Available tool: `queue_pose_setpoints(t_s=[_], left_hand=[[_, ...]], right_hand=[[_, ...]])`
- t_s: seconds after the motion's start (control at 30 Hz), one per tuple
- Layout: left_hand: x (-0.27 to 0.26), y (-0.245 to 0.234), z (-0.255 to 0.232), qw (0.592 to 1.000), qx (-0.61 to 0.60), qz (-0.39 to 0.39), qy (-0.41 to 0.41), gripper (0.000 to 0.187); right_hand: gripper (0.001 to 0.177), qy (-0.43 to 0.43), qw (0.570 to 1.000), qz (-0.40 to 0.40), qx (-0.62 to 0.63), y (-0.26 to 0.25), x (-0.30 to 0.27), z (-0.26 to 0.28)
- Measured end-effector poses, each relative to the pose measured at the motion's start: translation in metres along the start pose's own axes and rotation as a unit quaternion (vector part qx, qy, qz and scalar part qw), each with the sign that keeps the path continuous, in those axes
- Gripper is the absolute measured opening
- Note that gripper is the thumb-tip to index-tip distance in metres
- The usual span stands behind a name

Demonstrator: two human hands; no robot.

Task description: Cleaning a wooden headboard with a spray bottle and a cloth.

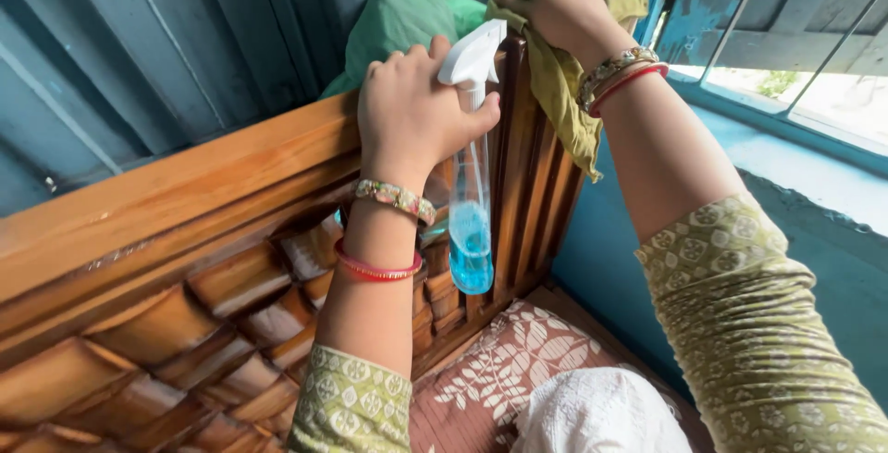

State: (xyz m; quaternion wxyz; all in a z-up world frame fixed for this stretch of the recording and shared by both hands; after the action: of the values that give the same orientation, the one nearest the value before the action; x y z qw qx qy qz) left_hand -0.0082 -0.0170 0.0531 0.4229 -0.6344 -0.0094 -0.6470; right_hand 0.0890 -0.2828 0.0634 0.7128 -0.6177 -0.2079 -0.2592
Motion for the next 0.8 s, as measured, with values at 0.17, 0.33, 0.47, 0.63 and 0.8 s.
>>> queue_pose_setpoints(t_s=[0.17,0.33,0.47,0.63,0.8], left_hand=[[-0.004,0.001,0.002,0.999,0.0,0.036,-0.001,0.06],[-0.002,-0.007,-0.001,0.999,-0.01,0.035,0.035,0.077],[-0.004,-0.008,0.0,0.996,-0.056,-0.056,0.037,0.073],[-0.001,-0.018,0.0,0.997,-0.077,-0.027,-0.002,0.067],[-0.001,-0.029,0.013,0.978,-0.169,0.048,-0.111,0.046]], right_hand=[[0.045,0.002,0.99,-0.118,0.079,-0.021,-0.025,0.022],[0.034,-0.069,0.966,-0.247,0.031,-0.044,-0.046,0.052],[0.028,-0.073,0.968,-0.17,0.169,-0.051,-0.045,0.082],[0.037,-0.052,0.976,0.056,0.206,-0.02,-0.011,0.071],[0.026,-0.056,0.961,0.138,0.235,-0.009,-0.009,0.082]])
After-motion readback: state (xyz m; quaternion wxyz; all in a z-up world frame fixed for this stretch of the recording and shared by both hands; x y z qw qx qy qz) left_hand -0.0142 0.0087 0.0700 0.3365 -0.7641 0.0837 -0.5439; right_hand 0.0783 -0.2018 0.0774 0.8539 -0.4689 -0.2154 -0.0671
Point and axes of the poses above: each hand's wrist, its own x-axis towards the middle knuckle, its own y-axis out of the palm, z = x × y, the point moved 4 cm from there along x, towards the middle knuckle, and after that the axes turned 15 degrees about y, right-handed, at the moved point
